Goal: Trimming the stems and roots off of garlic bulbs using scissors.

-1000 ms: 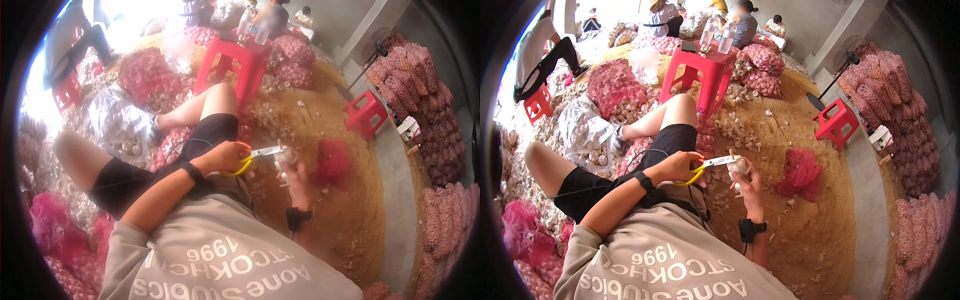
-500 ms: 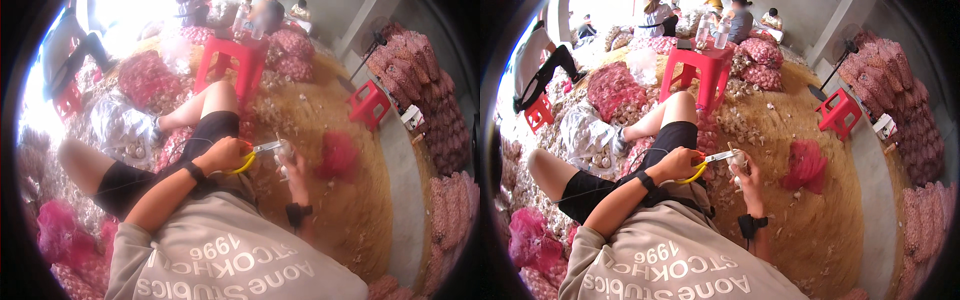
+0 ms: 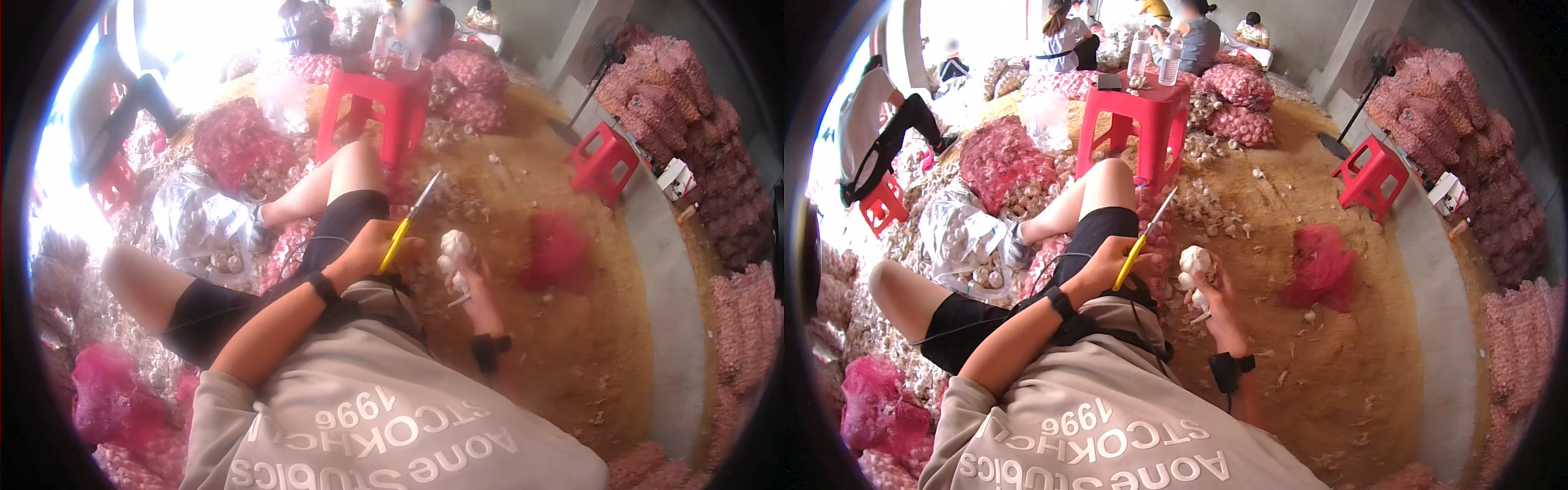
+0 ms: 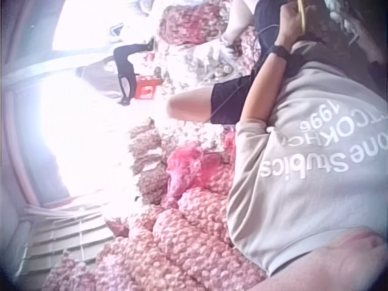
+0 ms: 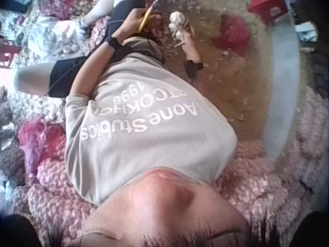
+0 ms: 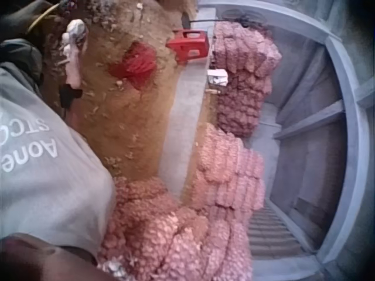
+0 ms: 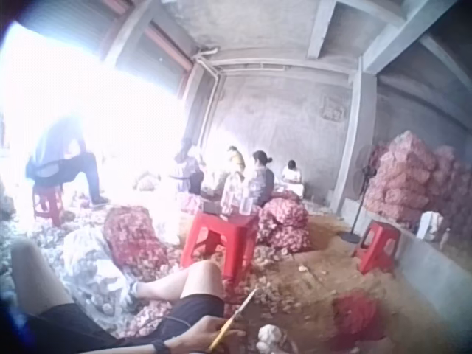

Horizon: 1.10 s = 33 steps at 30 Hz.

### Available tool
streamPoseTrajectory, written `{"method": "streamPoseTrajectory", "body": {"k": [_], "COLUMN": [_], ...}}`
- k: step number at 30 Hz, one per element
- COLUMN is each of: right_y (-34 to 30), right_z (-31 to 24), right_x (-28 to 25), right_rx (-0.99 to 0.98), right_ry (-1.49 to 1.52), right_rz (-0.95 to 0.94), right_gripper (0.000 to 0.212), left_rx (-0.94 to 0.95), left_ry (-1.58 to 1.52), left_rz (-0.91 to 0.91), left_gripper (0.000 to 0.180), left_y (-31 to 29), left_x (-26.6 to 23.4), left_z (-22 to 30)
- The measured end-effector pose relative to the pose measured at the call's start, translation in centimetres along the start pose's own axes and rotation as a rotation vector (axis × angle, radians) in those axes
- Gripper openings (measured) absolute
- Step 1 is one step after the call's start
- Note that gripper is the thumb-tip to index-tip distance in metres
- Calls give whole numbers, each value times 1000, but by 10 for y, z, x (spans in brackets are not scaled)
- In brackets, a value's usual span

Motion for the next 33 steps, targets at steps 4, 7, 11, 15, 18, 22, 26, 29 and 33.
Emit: {"method": "streamPoseTrajectory", "body": {"k": [4, 7, 11, 15, 18, 22, 26, 29, 33], "right_y": [2, 6, -3, -1, 1, 6, 8, 7, 12], "right_z": [0, 0, -5, 2, 5, 12, 20, 25, 35], "right_x": [26, 35, 35, 36, 35, 41, 48, 47, 41], "right_rx": [-108, -292, -195, -158, -157, -110, -125, -102, -25], "right_ry": [-81, -348, -388, -155, -78, -216, -161, -46, 152], "right_rz": [-76, -142, -191, -135, -108, 5, 60, 72, 43], "right_gripper": [45, 50, 50, 42, 38, 36, 36, 32, 28], "left_rx": [-107, -95, -148, -68, -48, -60, -72, -29, -98], "left_ry": [-134, -52, -187, -297, -193, -88, -92, -96, -141], "left_rz": [-8, 5, 6, 16, 33, -59, -36, -66, -123], "left_gripper": [43, 27, 22, 22, 23, 25, 28, 29, 34], "left_y": [-2, -7, -9, -11, -8, -7, -7, -8, -11], "left_x": [7, 13, 13, 19, 11, 9, 4, 4, 7], "left_z": [0, 4, -1, 11, -5, -16, -28, -27, -18]}}
Point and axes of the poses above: each hand's wrist, its own y-axis towards the middle knuckle, its own x-axis out of the palm, z = x × y, the point moved 2 cm from there along y, towards the middle knuckle, and after that the axes turned 12 degrees about x, right-handed, at the moved point
